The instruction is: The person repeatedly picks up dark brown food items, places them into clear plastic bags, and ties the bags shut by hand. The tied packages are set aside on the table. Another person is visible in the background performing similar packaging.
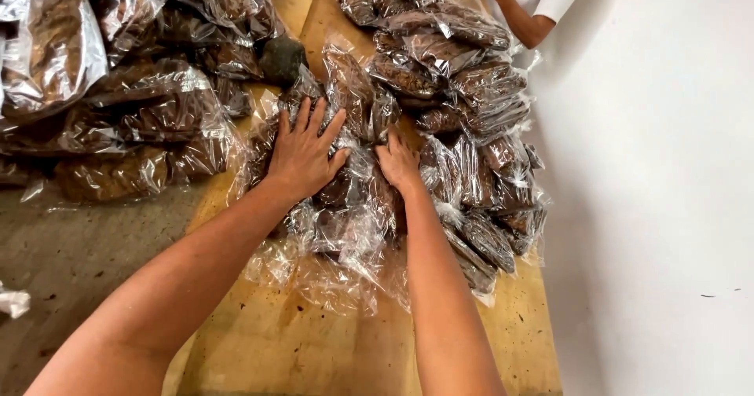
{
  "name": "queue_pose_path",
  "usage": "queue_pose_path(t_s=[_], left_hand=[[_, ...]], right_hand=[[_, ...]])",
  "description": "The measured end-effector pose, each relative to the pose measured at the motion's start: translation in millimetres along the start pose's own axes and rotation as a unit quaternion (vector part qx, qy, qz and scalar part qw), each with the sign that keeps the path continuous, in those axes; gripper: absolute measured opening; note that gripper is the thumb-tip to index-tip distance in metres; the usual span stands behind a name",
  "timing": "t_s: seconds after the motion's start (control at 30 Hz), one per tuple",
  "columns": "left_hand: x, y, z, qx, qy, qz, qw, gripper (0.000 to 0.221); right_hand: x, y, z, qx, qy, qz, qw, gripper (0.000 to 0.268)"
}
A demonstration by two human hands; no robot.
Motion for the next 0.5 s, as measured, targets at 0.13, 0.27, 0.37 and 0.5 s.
queue_pose_path(t_s=[0.13,0.27,0.37,0.5], left_hand=[[0,1,-3,0.018,0.002,-0.024,1.000,0.062],[11,-8,-11,-0.065,0.003,-0.022,0.998,0.074],[2,61,9,-0.157,0.009,0.037,0.987,0.083],[3,103,42,-0.180,-0.093,0.082,0.976,0.104]], right_hand=[[-3,9,18,0.112,-0.031,0.032,0.993,0.057],[-28,60,-7,0.154,-0.002,0.093,0.984,0.058],[-40,86,-24,0.069,0.098,0.041,0.992,0.037],[-77,119,-69,0.058,0.133,-0.026,0.989,0.033]])
Point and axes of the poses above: each hand's wrist, its own x-axis towards the middle knuckle, its own y-axis out of the back of the hand, z = x × y, the point moved 9 cm from there along x, towards the middle knuckle, and after that the axes turned 3 degrees about z, right-handed, at the moved point
